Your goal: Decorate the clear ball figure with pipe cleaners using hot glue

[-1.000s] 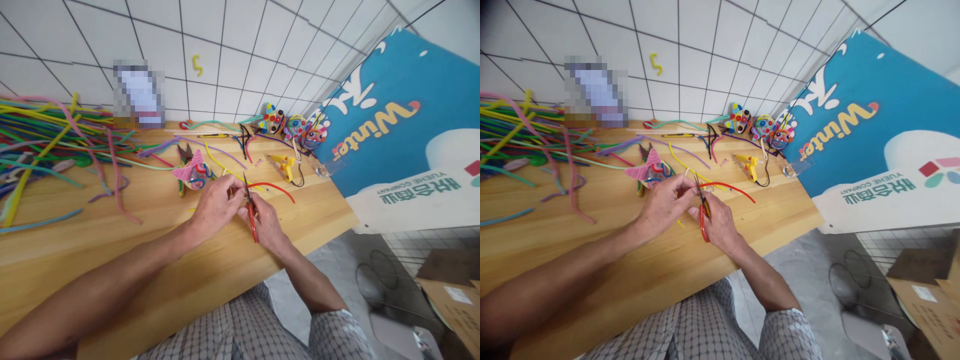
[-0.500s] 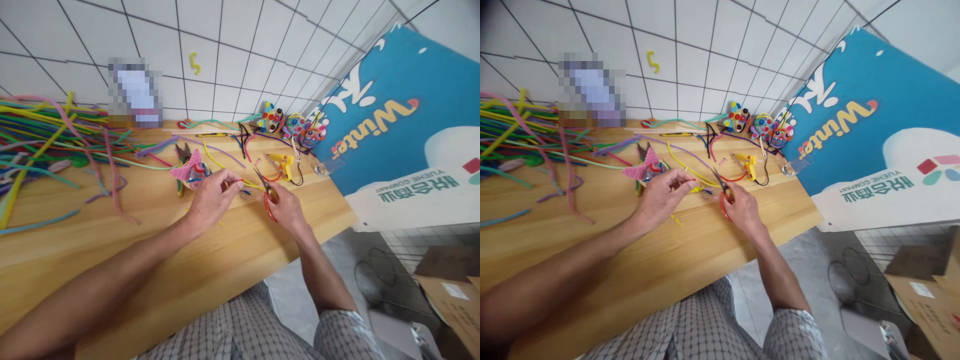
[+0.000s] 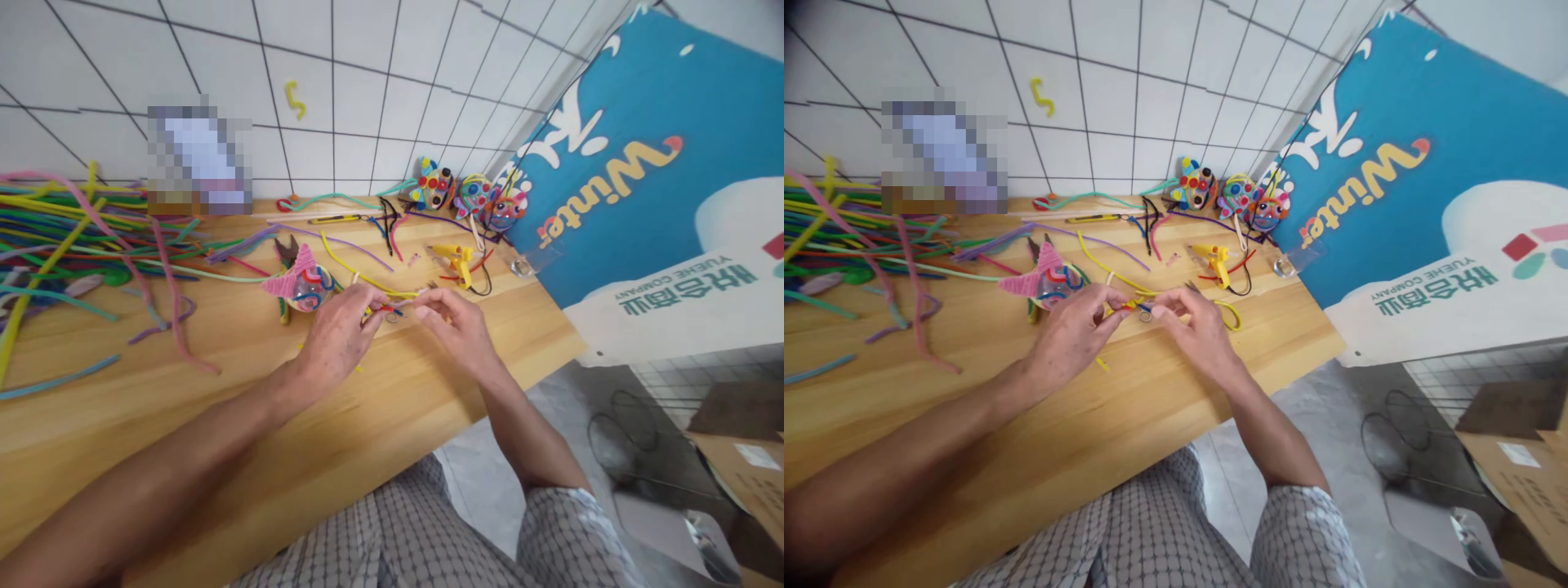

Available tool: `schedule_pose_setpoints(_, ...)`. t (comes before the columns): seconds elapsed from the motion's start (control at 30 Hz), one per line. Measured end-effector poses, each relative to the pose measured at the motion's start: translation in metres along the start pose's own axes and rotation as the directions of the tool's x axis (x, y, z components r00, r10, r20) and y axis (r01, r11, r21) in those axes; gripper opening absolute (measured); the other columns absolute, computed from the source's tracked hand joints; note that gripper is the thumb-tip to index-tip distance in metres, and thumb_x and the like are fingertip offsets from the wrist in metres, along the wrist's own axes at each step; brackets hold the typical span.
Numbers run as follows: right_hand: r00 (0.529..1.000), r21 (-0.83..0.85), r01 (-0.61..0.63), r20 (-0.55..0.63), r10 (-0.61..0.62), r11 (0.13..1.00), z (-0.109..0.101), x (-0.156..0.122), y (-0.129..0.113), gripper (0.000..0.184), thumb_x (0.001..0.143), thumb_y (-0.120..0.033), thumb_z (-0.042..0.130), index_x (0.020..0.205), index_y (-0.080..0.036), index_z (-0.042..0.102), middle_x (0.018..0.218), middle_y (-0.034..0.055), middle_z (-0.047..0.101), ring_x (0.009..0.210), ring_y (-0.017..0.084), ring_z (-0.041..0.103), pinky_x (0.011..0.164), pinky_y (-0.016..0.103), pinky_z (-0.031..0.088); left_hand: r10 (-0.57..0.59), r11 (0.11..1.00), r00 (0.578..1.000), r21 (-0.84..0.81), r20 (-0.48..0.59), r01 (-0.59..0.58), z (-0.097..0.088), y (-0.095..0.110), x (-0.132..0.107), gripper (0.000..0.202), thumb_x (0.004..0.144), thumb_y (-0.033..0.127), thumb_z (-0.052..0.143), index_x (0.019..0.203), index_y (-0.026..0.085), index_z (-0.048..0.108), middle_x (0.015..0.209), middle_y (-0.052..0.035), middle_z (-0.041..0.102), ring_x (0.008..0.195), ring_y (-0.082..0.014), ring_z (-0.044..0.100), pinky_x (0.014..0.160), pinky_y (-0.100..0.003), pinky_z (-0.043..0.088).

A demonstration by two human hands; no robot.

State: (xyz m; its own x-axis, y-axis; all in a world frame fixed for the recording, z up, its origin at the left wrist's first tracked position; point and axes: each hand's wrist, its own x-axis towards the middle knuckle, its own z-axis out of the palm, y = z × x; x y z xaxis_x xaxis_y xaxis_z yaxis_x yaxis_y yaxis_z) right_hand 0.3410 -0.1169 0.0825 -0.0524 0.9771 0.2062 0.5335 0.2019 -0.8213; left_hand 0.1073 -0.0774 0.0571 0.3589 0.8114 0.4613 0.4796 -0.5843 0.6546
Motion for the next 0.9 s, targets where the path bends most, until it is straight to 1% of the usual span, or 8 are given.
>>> schedule_pose_setpoints(0.13, 0.989, 0.263, -0.063, 0.142, 0.026, 0.963, 0.021, 0.021, -0.014, 0.039, 0.098, -0.061, 0.079, 0.095, -0.023, 0.07, 0.086, -0.0005, 0.073, 0.079, 0.016, 0.066, 0.076, 0.03, 0.054, 0.076, 0.987, 0.996, 0.14, 0.039, -0.08, -0.005, 0.003, -0.003, 0.014, 0.101, 0.008, 0.074, 0.105, 0.022, 0.072, 0.099, -0.0038, 0.079, 0.087, -0.0216, 0.073, 0.083, -0.034, 0.055)
schedule_pose_setpoints(0.27, 0.968, 0.398, -0.116, 0.251, 0.013, 0.91, 0.03, 0.03, -0.012, 0.045, 0.09, -0.063, 0.088, 0.094, -0.023, 0.068, 0.078, -0.0036, 0.068, 0.072, 0.013, 0.06, 0.07, 0.028, 0.05, 0.086, 0.982, 0.995, 0.168, 0.04, -0.091, -0.013, 0.007, -0.002, 0.015, 0.1, 0.007, 0.071, 0.102, 0.021, 0.072, 0.097, -0.004, 0.078, 0.084, -0.0207, 0.072, 0.082, -0.034, 0.054)
schedule_pose_setpoints(0.37, 0.968, 0.453, -0.144, 0.248, 0.03, 0.88, 0.037, 0.029, -0.01, 0.048, 0.087, -0.065, 0.09, 0.097, -0.023, 0.068, 0.076, -0.0047, 0.066, 0.069, 0.012, 0.057, 0.066, 0.026, 0.048, 0.071, 0.986, 0.997, 0.149, 0.031, -0.075, -0.018, 0.009, -0.003, 0.014, 0.1, 0.007, 0.071, 0.099, 0.021, 0.072, 0.094, -0.0025, 0.078, 0.077, -0.0181, 0.069, 0.08, -0.032, 0.054)
schedule_pose_setpoints(0.5, 0.973, 0.512, -0.157, 0.227, 0.043, 0.845, 0.049, 0.024, -0.007, 0.052, 0.084, -0.067, 0.091, 0.101, -0.024, 0.068, 0.077, -0.0057, 0.065, 0.069, 0.013, 0.059, 0.067, 0.028, 0.051, 0.032, 0.992, 0.999, 0.119, -0.007, -0.031, -0.022, 0.011, -0.008, 0.014, 0.098, 0.008, 0.072, 0.097, 0.022, 0.071, 0.091, -0.0001, 0.077, 0.071, -0.0153, 0.065, 0.08, -0.03, 0.055)
schedule_pose_setpoints(0.63, 0.974, 0.598, -0.198, 0.209, 0.087, 0.776, 0.058, 0.019, -0.004, 0.05, 0.084, -0.063, 0.093, 0.105, -0.025, 0.069, 0.075, -0.0067, 0.064, 0.066, 0.013, 0.059, 0.067, 0.028, 0.054, 0.007, 0.997, 0.999, 0.076, -0.033, -0.005, -0.03, 0.012, -0.014, 0.007, 0.102, 0.014, 0.07, 0.101, 0.021, 0.074, 0.091, -0.0008, 0.077, 0.069, -0.015, 0.063, 0.08, -0.03, 0.057)
schedule_pose_setpoints(0.7, 0.969, 0.633, -0.229, 0.224, 0.108, 0.739, 0.061, 0.017, -0.004, 0.05, 0.083, -0.063, 0.095, 0.106, -0.025, 0.071, 0.074, -0.0067, 0.065, 0.066, 0.013, 0.061, 0.066, 0.028, 0.055, -0.012, 0.998, 1.0, 0.062, -0.017, 0.013, -0.034, 0.01, -0.017, 0.008, 0.103, 0.016, 0.069, 0.1, 0.021, 0.074, 0.088, -0.0003, 0.076, 0.069, -0.0151, 0.063, 0.079, -0.03, 0.057)
schedule_pose_setpoints(0.8, 0.959, 0.67, -0.255, 0.269, 0.093, 0.698, 0.065, 0.014, -0.004, 0.051, 0.08, -0.061, 0.097, 0.107, -0.025, 0.073, 0.076, -0.0057, 0.067, 0.067, 0.013, 0.063, 0.065, 0.027, 0.056, -0.023, 0.998, 1.0, 0.056, -0.014, 0.024, -0.037, 0.006, -0.023, 0.01, 0.103, 0.016, 0.068, 0.099, 0.022, 0.075, 0.083, 0.0005, 0.074, 0.069, -0.0153, 0.064, 0.079, -0.03, 0.056)
schedule_pose_setpoints(0.9, 0.946, 0.668, -0.276, 0.317, 0.071, 0.691, 0.068, 0.012, -0.005, 0.049, 0.081, -0.058, 0.098, 0.109, -0.026, 0.074, 0.081, -0.0045, 0.07, 0.069, 0.013, 0.064, 0.067, 0.028, 0.056, -0.041, 0.997, 0.999, 0.058, -0.033, 0.043, -0.037, 0.003, -0.029, 0.01, 0.104, 0.015, 0.067, 0.098, 0.022, 0.074, 0.083, 0.0008, 0.074, 0.069, -0.015, 0.063, 0.079, -0.029, 0.056)
